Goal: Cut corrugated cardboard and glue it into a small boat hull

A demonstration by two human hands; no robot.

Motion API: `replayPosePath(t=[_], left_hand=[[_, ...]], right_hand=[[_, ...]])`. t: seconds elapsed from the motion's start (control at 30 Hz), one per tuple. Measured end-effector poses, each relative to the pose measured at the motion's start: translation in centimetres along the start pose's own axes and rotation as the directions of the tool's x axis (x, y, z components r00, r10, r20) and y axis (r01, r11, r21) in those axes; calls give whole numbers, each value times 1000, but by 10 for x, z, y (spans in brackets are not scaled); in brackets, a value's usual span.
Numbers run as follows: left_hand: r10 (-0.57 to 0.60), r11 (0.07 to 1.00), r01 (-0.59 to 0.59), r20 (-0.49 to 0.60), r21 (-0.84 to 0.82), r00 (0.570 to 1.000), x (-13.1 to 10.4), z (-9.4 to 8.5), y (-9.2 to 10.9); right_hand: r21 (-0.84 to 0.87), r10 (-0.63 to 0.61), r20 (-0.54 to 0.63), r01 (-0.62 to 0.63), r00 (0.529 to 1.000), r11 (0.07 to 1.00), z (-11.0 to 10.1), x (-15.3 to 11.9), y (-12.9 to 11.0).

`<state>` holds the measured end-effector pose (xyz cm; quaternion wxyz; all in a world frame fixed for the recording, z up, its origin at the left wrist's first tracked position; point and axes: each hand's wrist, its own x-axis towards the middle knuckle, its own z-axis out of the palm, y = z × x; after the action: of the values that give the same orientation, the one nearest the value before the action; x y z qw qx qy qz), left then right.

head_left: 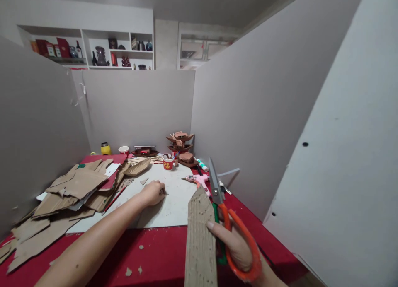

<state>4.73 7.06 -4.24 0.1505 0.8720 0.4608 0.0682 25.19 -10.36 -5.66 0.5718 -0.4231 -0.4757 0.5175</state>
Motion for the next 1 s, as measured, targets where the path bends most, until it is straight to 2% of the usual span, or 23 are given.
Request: replayPosePath(t=[0.1,0.17,0.2,0.23,0.27,0.3,0.33,0.37,0.4,0.5,0.6,0.67,0.77,0.9,1.0], left_hand=[[18,1000,-18,108,1,994,-31,-7,1],[51,998,-45,237,-32,970,-62,-16,1],[70,997,-54,318,-60,945,-79,-21,2],[100,991,-51,423,-126,901,-95,-26,4],[141,956,19,513,-294,847,-109,-31,8],[163,885,87,480,-457,862,-120,-35,14],[143,799,110,364,-591,920,-129,-37,21],[107,715,85,229,-694,968,-134,-39,29],[92,650,39,129,-759,987,-137,-39,38],[93,458,-38,5,-888,996,-134,-32,61],[18,306,-90,-88,-948,996,-131,-24,71],[-28,258,-101,-112,-961,993,-133,-21,71],[-56,263,-116,-135,-958,989,-138,-25,71],[-9,301,-110,-118,-947,993,-141,-29,75],[25,311,-103,-101,-945,995,-140,-26,80]], right_hand=[[8,1,17,-1,1000,1000,-3,3,11],[-9,13,43,-13,999,1000,-3,6,16],[-7,11,57,-10,998,1000,-1,8,17],[1,3,72,-3,997,1000,2,10,17],[15,-14,89,13,996,1000,6,11,16],[35,-38,113,34,993,999,12,12,14],[60,-66,143,58,988,996,19,13,10],[87,-94,180,79,979,993,28,13,6],[112,-113,219,90,969,990,36,13,2],[129,-156,299,123,941,984,57,10,-8],[45,-160,282,153,946,987,65,6,-7],[26,-123,244,120,962,992,63,4,-1],[75,-97,194,84,976,994,57,2,9],[123,-134,123,119,983,985,56,3,10],[90,-159,111,149,981,985,57,4,3]])
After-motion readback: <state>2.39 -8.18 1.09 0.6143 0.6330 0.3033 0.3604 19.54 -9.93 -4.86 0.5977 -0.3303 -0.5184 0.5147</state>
